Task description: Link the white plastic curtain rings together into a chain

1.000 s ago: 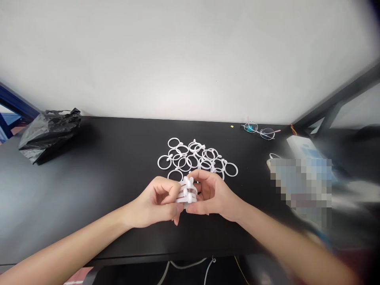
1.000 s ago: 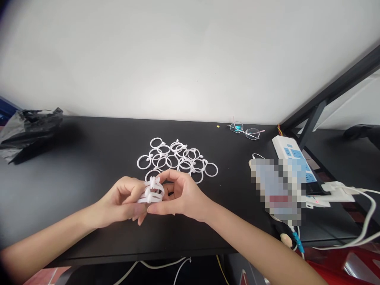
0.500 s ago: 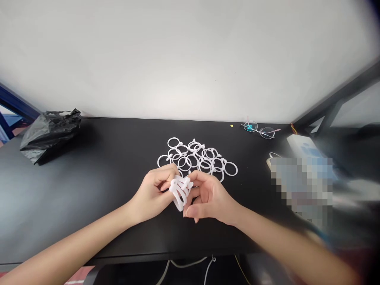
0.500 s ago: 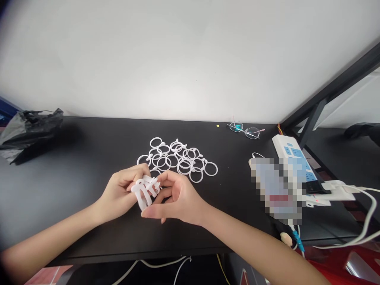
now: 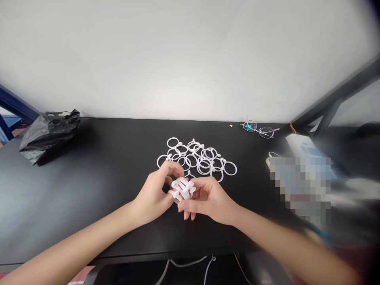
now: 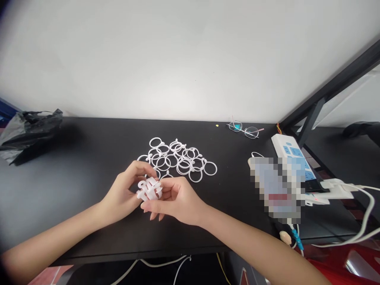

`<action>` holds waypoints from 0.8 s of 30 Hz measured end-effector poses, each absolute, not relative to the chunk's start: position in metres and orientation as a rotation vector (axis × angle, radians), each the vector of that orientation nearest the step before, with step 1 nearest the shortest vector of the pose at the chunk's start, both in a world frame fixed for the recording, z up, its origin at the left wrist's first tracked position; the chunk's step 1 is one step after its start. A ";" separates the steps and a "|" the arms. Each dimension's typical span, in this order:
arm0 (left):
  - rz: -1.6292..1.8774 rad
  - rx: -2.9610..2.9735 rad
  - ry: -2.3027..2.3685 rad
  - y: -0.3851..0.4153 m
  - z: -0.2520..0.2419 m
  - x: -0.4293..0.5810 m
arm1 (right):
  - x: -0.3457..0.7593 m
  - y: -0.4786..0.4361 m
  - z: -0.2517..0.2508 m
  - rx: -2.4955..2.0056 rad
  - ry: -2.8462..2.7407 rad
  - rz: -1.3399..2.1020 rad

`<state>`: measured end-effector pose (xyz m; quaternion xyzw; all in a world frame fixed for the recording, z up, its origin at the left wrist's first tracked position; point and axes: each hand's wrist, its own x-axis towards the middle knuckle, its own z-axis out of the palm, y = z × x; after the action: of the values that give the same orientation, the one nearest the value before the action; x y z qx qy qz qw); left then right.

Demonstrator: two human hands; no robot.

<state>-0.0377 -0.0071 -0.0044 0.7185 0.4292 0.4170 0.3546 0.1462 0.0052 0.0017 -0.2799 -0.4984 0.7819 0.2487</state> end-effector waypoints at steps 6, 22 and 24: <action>0.710 1.986 0.977 -0.007 -0.003 -0.040 | 0.146 0.004 0.003 -0.692 -1.443 2.180; 0.676 2.001 0.915 0.001 0.008 -0.050 | 0.152 -0.007 0.011 -0.648 -1.969 1.541; 0.676 1.943 0.924 0.000 0.010 -0.050 | 0.154 -0.006 0.012 -0.603 -2.006 1.494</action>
<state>-0.0495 0.0001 0.0098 0.7783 0.3702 0.2709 0.4287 0.1538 -0.0062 0.0121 -0.2250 -0.7483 0.5573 0.2808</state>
